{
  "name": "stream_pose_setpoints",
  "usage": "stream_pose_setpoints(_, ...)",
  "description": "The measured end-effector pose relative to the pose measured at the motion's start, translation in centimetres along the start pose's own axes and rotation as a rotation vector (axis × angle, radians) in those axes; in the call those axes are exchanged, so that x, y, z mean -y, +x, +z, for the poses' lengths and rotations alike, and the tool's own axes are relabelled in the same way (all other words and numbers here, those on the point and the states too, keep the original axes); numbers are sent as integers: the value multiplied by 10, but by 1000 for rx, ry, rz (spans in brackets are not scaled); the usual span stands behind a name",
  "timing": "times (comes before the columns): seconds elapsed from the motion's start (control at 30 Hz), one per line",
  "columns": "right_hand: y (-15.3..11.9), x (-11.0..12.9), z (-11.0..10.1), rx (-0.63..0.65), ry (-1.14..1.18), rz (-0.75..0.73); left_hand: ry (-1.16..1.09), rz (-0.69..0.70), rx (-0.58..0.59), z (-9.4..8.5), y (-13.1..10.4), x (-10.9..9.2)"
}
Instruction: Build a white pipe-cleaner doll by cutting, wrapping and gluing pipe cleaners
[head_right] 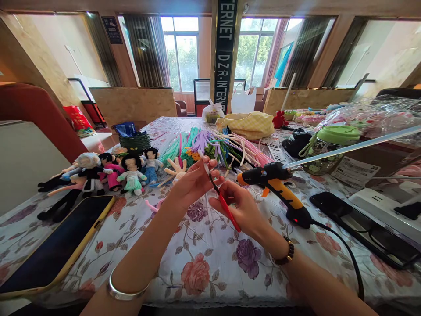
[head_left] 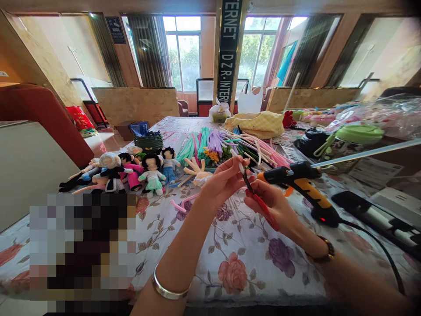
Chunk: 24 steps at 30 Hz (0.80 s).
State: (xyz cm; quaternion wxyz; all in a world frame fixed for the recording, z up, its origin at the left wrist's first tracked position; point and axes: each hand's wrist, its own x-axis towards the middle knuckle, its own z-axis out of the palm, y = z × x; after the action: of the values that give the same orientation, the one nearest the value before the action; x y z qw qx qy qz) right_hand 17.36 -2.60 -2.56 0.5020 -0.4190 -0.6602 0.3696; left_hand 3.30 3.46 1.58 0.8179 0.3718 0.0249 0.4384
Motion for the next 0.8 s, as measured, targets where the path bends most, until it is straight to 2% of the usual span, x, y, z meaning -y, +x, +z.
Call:
stream_pose_setpoints(0.27,0,0,0,-60,-13,-3,22,19,-25,-2,2,1)
stream_pose_setpoints(0.8,0,3,1,-79,-39,13,41,46,-28,-3,3,2)
